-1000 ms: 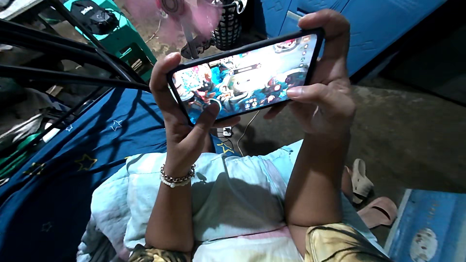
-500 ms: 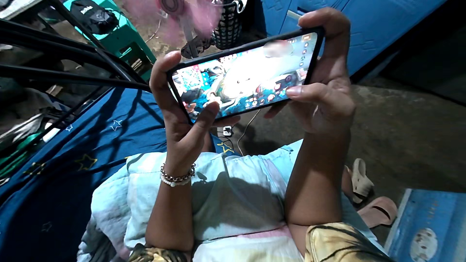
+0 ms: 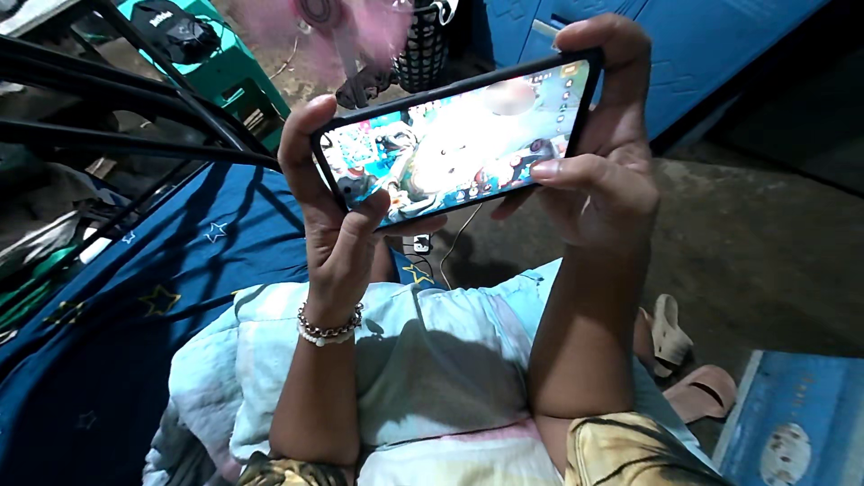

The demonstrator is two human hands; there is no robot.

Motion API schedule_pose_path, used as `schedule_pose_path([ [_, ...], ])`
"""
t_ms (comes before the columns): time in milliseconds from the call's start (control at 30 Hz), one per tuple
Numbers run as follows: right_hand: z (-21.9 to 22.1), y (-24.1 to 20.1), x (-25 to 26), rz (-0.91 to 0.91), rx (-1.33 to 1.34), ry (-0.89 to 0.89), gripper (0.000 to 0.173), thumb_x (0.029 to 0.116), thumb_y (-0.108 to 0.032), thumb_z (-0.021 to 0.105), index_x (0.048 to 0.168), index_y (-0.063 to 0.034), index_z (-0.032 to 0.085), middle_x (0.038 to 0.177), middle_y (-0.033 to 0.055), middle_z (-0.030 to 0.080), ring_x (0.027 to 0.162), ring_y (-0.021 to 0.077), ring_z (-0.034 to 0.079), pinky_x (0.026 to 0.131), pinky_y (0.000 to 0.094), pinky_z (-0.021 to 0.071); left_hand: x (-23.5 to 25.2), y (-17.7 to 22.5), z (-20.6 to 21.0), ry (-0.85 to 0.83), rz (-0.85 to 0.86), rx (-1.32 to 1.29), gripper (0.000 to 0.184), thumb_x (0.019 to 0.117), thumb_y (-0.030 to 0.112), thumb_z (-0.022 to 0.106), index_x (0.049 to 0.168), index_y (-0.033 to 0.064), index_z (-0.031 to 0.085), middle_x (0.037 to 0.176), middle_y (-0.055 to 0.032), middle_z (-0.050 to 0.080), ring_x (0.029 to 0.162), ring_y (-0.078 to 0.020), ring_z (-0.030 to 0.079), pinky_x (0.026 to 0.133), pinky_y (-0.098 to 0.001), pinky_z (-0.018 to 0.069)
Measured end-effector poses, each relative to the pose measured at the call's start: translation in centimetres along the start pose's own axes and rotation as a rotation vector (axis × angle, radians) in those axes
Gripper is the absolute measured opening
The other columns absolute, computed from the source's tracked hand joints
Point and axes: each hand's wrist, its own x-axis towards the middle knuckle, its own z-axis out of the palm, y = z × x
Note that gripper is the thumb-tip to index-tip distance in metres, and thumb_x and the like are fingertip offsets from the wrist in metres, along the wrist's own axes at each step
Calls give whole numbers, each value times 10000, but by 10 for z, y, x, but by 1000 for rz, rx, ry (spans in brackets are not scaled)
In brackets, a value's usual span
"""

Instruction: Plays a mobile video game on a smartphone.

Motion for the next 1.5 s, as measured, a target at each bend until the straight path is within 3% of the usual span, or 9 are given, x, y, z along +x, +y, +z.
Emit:
schedule_pose_path([
  [100, 0, 0, 0, 4, 3, -4, 640, 840, 39, 591, 1391, -186, 355, 1275, 24, 597, 949, 183, 718, 526, 319, 637, 0, 1, 0, -2, -3, 50, 680, 967, 76, 652, 1502, 256, 274, 1410, 42, 469, 1236, -125, 575, 906, -318, 611],
  [267, 1, 1, -1, -5, -4, -13, 639, 838, 31, 591, 1390, -187, 354, 1268, 22, 593, 946, 178, 715, 519, 319, 635, 0, 0, 1, 22, -6, 87, 729, 949, 31, 660, 1510, 251, 250, 1400, 9, 476, 1156, -158, 630, 808, -351, 651],
  [667, 2, 1, 0, -1, 17, -32, 678, 845, 4, 631, 1426, -182, 335, 1290, 35, 587, 968, 198, 716, 524, 330, 641, -1, 1, 1, 24, 4, 131, 718, 961, 40, 658, 1511, 244, 244, 1421, -8, 467, 1205, -187, 610, 834, -367, 646],
  [800, 2, 0, 2, -1, 20, -40, 772, 838, 4, 649, 1495, -163, 278, 1298, 40, 586, 987, 207, 711, 540, 334, 646, 0, 1, 3, 30, -5, 88, 720, 956, 18, 655, 1505, 252, 252, 1403, -11, 475, 1160, -190, 642, 769, -373, 666],
  [1067, 1, 1, 0, -6, 12, -46, 668, 846, 1, 644, 1421, -178, 356, 1291, 29, 588, 995, 190, 710, 522, 324, 639, -1, 2, 3, 32, -3, 98, 728, 963, 2, 638, 1513, 249, 231, 1407, -20, 476, 1147, -202, 653, 774, -381, 667],
  [1500, 0, 2, -2, 8, 26, -43, 620, 858, 0, 637, 1378, -198, 363, 1280, 25, 591, 987, 191, 714, 507, 327, 635, -1, 1, 2, 33, -3, 78, 669, 975, 7, 612, 1495, 257, 274, 1409, -18, 471, 1169, -199, 642, 761, -381, 667],
])
